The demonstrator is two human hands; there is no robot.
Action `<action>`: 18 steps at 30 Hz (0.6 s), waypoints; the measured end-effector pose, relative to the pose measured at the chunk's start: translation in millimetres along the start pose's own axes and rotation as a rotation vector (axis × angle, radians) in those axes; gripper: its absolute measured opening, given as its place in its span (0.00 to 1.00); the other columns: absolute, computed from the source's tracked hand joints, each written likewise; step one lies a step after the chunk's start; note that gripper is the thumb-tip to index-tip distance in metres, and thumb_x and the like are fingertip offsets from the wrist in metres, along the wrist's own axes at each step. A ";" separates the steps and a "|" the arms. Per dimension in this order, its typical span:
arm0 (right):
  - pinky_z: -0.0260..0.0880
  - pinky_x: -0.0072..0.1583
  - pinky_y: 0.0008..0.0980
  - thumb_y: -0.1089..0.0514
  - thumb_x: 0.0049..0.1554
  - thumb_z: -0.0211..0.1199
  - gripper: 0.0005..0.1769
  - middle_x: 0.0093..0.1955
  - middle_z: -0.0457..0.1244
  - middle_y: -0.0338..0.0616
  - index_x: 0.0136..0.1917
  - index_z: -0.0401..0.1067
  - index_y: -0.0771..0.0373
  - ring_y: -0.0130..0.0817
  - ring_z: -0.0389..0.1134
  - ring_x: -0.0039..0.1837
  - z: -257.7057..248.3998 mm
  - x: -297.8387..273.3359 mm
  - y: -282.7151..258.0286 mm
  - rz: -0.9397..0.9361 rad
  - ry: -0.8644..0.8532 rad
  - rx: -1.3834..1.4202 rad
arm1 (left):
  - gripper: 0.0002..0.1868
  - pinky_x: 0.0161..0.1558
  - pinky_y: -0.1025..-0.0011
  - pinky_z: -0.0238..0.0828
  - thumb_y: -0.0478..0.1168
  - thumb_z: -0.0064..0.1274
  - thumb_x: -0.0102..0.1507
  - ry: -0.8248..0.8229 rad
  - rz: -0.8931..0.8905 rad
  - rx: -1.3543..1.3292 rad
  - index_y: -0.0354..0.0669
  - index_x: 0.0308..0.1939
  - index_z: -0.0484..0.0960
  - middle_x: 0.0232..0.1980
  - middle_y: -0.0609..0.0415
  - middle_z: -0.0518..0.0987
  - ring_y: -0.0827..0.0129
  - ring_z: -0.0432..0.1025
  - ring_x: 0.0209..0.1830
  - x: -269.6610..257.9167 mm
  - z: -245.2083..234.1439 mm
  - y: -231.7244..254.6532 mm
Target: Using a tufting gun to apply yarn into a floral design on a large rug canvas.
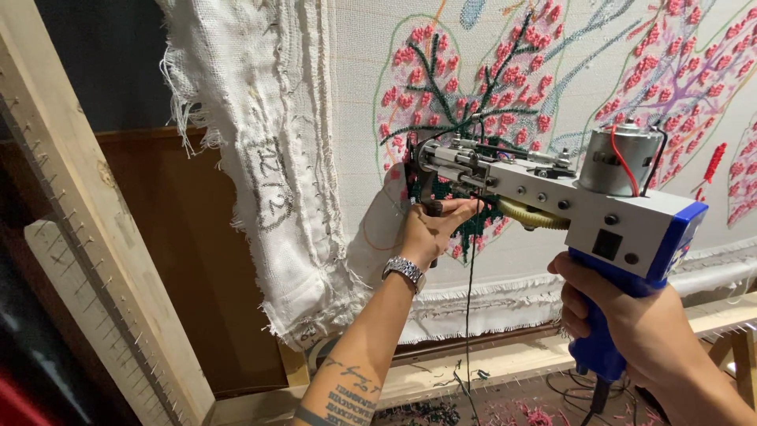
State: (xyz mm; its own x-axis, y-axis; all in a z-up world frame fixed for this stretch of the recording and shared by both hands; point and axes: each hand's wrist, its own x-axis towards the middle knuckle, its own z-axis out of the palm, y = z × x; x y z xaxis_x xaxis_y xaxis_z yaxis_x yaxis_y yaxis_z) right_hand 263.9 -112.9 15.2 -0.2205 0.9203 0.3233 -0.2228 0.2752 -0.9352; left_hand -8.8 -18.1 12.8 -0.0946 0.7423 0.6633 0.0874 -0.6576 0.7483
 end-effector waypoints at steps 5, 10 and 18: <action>0.56 0.30 0.37 0.62 0.62 0.64 0.12 0.30 0.56 0.46 0.55 0.71 0.73 0.36 0.56 0.29 -1.8 1.7 2.4 0.017 -0.009 0.019 | 0.10 0.47 0.81 0.78 0.35 0.61 0.66 -0.038 0.114 -0.134 0.31 0.48 0.87 0.47 0.50 0.87 0.78 0.82 0.44 6.0 -0.6 -21.0; 0.55 0.31 0.36 0.59 0.63 0.64 0.16 0.31 0.54 0.43 0.60 0.73 0.73 0.33 0.54 0.31 -13.2 3.0 8.2 0.028 -0.027 0.047 | 0.11 0.32 0.64 0.60 0.34 0.62 0.66 0.087 -0.283 0.171 0.28 0.49 0.88 0.45 0.37 0.85 0.60 0.67 0.29 -9.5 10.7 39.7; 0.59 0.33 0.38 0.59 0.65 0.61 0.17 0.34 0.56 0.48 0.60 0.68 0.77 0.36 0.57 0.34 -15.1 1.9 12.7 -0.023 -0.047 0.094 | 0.05 0.54 0.66 0.79 0.25 0.57 0.64 -0.016 0.009 -0.401 0.21 0.41 0.81 0.48 0.36 0.85 0.58 0.83 0.52 10.2 -0.6 -33.3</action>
State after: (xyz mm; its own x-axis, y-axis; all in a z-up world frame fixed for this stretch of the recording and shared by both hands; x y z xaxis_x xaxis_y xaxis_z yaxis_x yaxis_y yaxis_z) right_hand 275.1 -103.5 1.7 -0.2581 0.8994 0.3529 -0.3162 0.2665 -0.9105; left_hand -13.3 11.4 -5.4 -0.0795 0.7362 0.6721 -0.3065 -0.6596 0.6863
